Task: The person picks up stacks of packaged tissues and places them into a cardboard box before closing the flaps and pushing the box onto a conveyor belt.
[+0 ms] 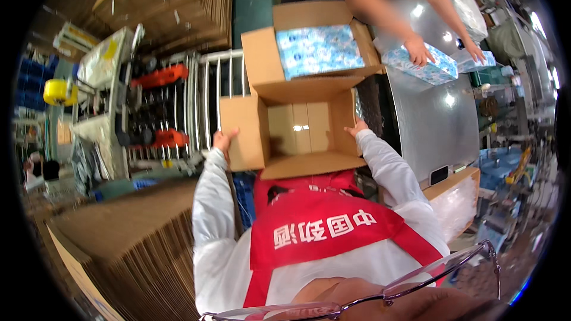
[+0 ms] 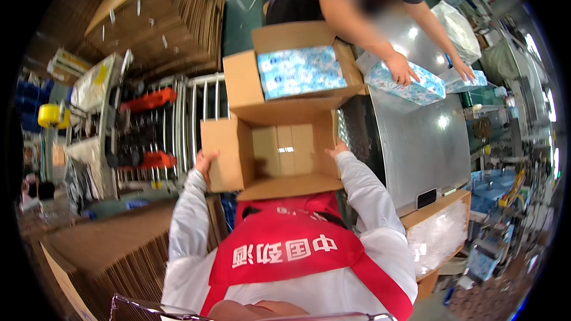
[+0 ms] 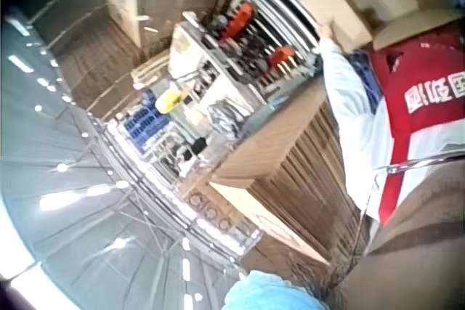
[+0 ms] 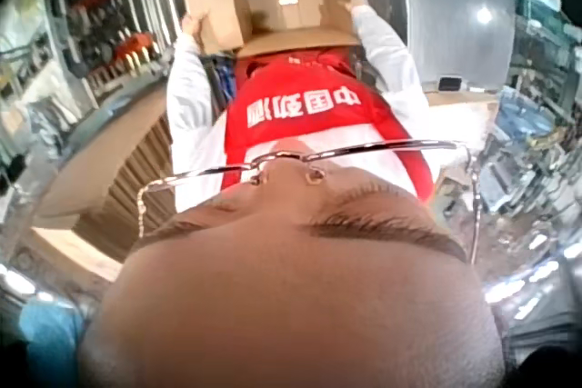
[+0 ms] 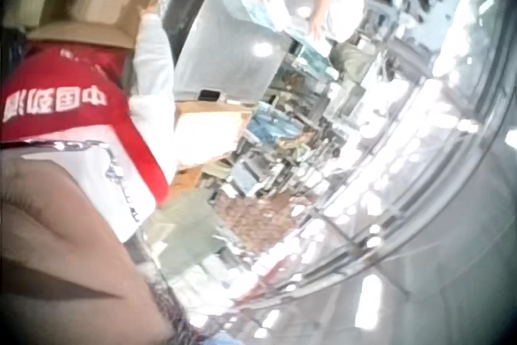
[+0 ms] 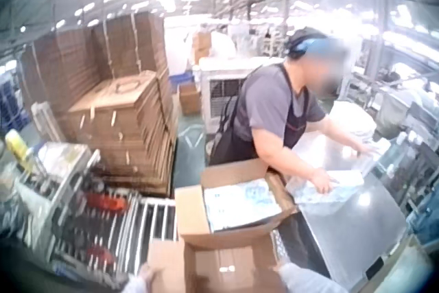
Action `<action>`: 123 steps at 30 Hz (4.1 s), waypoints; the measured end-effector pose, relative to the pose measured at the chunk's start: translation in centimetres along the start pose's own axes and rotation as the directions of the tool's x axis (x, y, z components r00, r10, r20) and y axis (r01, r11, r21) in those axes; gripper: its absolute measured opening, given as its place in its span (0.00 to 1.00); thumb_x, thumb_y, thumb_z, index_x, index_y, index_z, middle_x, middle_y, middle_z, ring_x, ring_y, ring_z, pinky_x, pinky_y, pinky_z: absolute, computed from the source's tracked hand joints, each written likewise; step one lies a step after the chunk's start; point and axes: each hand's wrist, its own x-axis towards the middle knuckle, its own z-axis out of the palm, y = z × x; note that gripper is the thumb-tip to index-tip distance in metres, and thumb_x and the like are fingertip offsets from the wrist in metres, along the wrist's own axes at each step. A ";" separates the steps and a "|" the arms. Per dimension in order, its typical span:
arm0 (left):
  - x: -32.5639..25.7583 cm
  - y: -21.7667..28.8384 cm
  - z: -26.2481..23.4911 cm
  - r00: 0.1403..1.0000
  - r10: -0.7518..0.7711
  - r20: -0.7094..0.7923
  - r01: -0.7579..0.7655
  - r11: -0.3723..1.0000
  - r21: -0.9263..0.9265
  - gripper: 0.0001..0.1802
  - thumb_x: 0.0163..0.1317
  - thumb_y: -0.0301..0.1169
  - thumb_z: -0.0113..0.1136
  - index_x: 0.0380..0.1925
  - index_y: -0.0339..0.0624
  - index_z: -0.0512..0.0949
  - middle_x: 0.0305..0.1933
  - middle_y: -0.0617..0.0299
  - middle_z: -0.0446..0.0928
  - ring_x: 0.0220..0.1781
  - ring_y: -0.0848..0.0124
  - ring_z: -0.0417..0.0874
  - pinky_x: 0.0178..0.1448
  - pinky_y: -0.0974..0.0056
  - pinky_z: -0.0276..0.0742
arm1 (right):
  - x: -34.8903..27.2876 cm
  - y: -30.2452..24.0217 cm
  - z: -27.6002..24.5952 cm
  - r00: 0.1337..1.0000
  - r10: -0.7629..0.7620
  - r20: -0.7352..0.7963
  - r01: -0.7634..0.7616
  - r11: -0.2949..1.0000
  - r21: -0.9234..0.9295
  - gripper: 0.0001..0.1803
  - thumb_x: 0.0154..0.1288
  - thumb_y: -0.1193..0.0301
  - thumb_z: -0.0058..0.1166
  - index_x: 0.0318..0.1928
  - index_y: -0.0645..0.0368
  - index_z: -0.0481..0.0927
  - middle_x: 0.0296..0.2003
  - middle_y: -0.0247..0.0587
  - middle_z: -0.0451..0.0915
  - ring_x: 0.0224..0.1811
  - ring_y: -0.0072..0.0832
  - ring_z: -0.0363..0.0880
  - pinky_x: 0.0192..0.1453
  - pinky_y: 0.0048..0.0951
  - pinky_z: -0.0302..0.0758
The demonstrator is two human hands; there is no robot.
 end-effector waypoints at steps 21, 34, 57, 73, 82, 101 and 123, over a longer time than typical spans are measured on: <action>-5.4 -0.8 19.3 0.931 0.200 -0.306 -0.157 0.975 0.160 0.24 0.55 0.25 0.73 0.53 0.35 0.80 0.49 0.56 0.85 0.48 0.66 0.86 0.52 0.60 0.82 | -7.2 8.0 -13.3 0.732 -0.679 -0.062 0.679 0.734 -0.023 0.46 0.60 0.77 0.53 0.77 0.65 0.47 0.77 0.60 0.46 0.80 0.57 0.41 0.81 0.49 0.43; -10.9 0.3 35.7 0.274 0.961 0.039 -0.278 0.040 0.960 0.28 0.60 0.37 0.71 0.57 0.35 0.76 0.53 0.48 0.79 0.57 0.53 0.78 0.65 0.51 0.71 | -6.0 18.8 -20.0 0.882 -0.309 -0.355 0.186 0.922 -0.340 0.34 0.70 0.63 0.49 0.72 0.64 0.63 0.75 0.55 0.54 0.79 0.56 0.45 0.79 0.58 0.46; -22.0 -3.9 60.5 0.465 -0.004 0.885 -0.758 0.515 0.401 0.18 0.66 0.22 0.62 0.56 0.30 0.77 0.50 0.52 0.82 0.52 0.68 0.82 0.59 0.64 0.77 | -7.4 18.9 -20.0 0.770 -0.328 -0.547 0.256 0.945 -0.206 0.32 0.70 0.60 0.52 0.71 0.59 0.65 0.76 0.46 0.54 0.81 0.45 0.44 0.83 0.50 0.43; -22.3 -4.6 59.8 0.478 -0.064 0.876 -0.704 0.569 0.426 0.19 0.70 0.25 0.59 0.59 0.31 0.74 0.54 0.49 0.81 0.55 0.64 0.82 0.61 0.62 0.76 | -6.9 19.3 -19.3 0.709 -0.366 -0.603 0.287 0.931 -0.227 0.32 0.69 0.60 0.52 0.69 0.61 0.66 0.76 0.49 0.55 0.81 0.47 0.44 0.83 0.51 0.43; -21.8 -5.3 60.1 0.441 -0.143 0.886 -0.679 0.593 0.433 0.19 0.71 0.26 0.58 0.60 0.31 0.74 0.56 0.49 0.80 0.57 0.65 0.81 0.61 0.63 0.75 | -6.2 19.8 -18.7 0.736 -0.349 -0.581 0.243 0.936 -0.255 0.33 0.70 0.58 0.51 0.71 0.59 0.65 0.76 0.49 0.54 0.81 0.48 0.42 0.83 0.51 0.40; -21.8 -4.2 59.3 0.453 -0.028 0.891 -0.792 0.447 0.417 0.21 0.68 0.30 0.62 0.59 0.37 0.76 0.51 0.48 0.83 0.54 0.58 0.84 0.59 0.58 0.77 | -7.1 18.6 -18.8 0.746 -0.349 -0.567 0.194 0.929 -0.315 0.34 0.70 0.58 0.52 0.72 0.56 0.63 0.75 0.49 0.57 0.80 0.48 0.48 0.81 0.57 0.44; -16.5 -0.6 66.0 0.402 0.274 0.874 -0.914 0.055 0.403 0.27 0.67 0.40 0.62 0.64 0.42 0.73 0.61 0.47 0.76 0.66 0.48 0.73 0.70 0.51 0.67 | 5.6 13.2 -45.3 0.794 -0.201 -0.574 -0.072 0.906 -0.416 0.49 0.64 0.26 0.30 0.76 0.43 0.60 0.78 0.47 0.51 0.78 0.63 0.44 0.74 0.73 0.18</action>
